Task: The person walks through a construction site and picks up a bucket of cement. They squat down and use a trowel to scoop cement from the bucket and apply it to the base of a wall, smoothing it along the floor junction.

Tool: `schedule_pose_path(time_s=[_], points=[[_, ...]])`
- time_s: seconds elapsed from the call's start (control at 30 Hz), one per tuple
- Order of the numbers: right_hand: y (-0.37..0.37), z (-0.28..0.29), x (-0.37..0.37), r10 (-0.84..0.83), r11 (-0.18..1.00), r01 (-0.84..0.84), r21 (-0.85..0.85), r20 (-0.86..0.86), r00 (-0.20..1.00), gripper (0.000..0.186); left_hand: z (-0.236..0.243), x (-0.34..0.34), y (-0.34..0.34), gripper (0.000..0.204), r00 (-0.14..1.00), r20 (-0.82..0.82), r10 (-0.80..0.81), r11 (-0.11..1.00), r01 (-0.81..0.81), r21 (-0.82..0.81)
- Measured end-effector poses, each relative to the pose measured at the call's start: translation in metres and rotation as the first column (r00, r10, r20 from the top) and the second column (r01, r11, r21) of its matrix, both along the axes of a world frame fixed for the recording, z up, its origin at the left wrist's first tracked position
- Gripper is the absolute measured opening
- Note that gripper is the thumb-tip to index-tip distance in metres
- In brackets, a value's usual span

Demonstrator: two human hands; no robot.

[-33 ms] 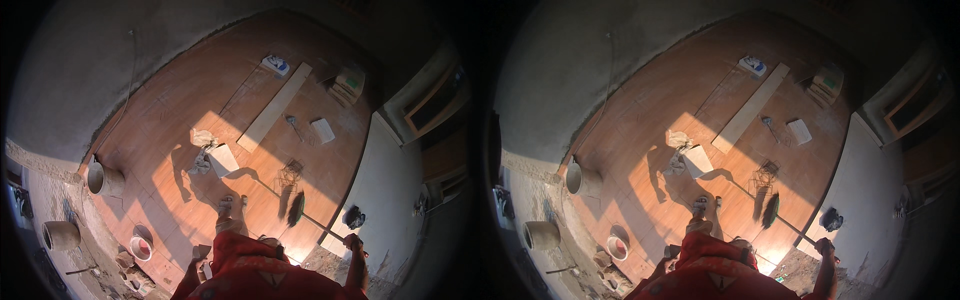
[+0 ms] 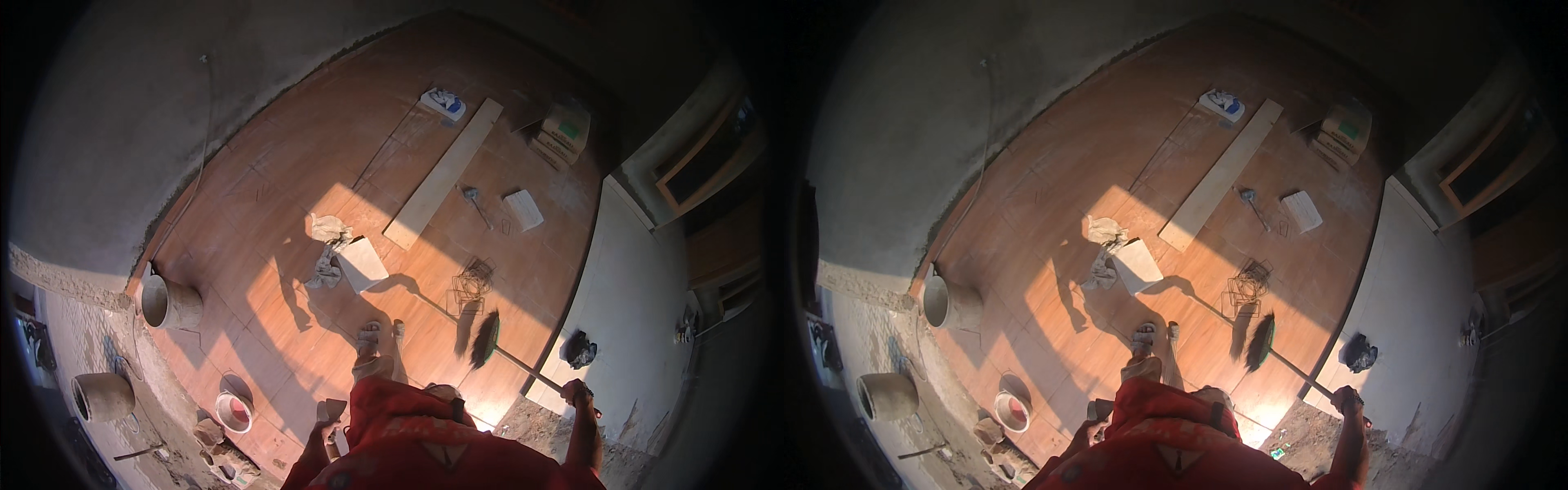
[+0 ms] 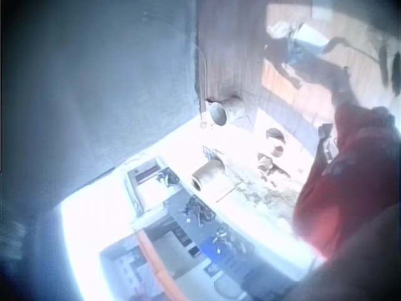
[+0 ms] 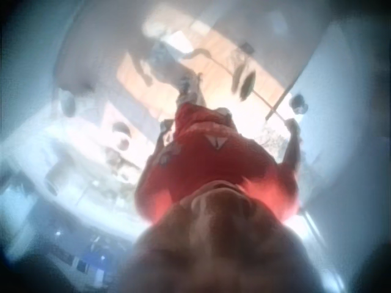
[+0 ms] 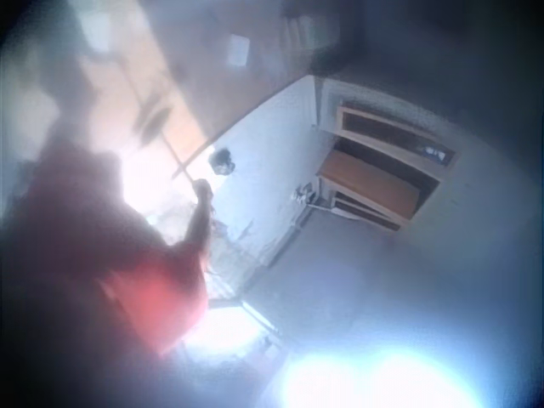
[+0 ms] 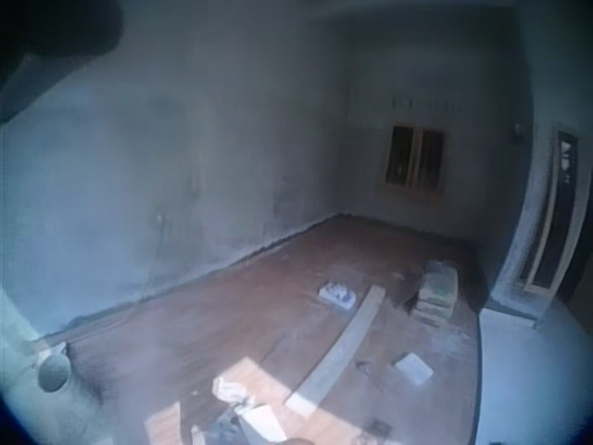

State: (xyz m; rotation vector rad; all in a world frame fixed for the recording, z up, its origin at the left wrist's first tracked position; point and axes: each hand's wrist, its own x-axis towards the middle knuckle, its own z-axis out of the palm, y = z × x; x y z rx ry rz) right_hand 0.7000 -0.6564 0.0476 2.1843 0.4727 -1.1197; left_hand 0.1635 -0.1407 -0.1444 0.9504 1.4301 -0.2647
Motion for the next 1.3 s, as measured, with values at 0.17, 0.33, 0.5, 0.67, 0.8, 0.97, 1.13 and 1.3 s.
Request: schedule_pose_path(time_s=[0.17, 0.33, 0.5, 0.67, 0.8, 0.97, 1.13, 1.3], points=[[0.019, 0.02, -0.033, -0.429, 0.903, 0.43, 0.012, 0.065, 0.901, 0.025, -0.006, 0.026, 0.107, 0.064, 0.998, 0.032, -0.059, 0.995, 0.056, 0.077], [-0.038, -0.003, -0.044, -0.198, 0.98, 0.198, -0.013, 0.0, 0.98, 0.021, -0.019, 0.128, 0.26, 0.022, 0.983, 0.117, -0.142, 0.946, 0.101, 0.307], [-0.1, 0.023, -0.048, -0.334, 0.934, 0.328, -0.144, -0.014, 0.943, 0.016, 0.031, 0.289, 0.276, 0.02, 0.98, -0.002, -0.198, 0.941, 0.191, 0.281], [-0.15, 0.023, 0.043, -0.59, 0.807, 0.59, 0.031, 0.058, 0.805, 0.019, 0.026, 0.401, 0.222, 0.025, 0.94, -0.179, -0.291, 0.912, 0.329, 0.245], [-0.172, 0.044, 0.128, -0.707, 0.695, 0.684, 0.223, 0.04, 0.706, 0.021, 0.04, 0.472, 0.115, 0.022, 0.922, -0.103, -0.373, 0.911, 0.385, 0.146], [-0.199, 0.094, 0.205, -0.785, 0.588, 0.721, 0.367, 0.044, 0.618, 0.025, 0.113, 0.582, -0.013, 0.023, 0.831, 0.008, -0.556, 0.823, 0.549, 0.147], [-0.245, 0.058, 0.286, -0.717, 0.643, 0.549, 0.533, 0.168, 0.677, 0.036, 0.119, 0.646, -0.056, 0.025, 0.796, -0.006, -0.605, 0.794, 0.604, 0.071], [-0.258, 0.051, 0.388, -0.796, 0.573, 0.654, 0.493, 0.145, 0.588, 0.041, 0.073, 0.698, -0.088, 0.028, 0.71, -0.174, -0.682, 0.706, 0.702, 0.099]])
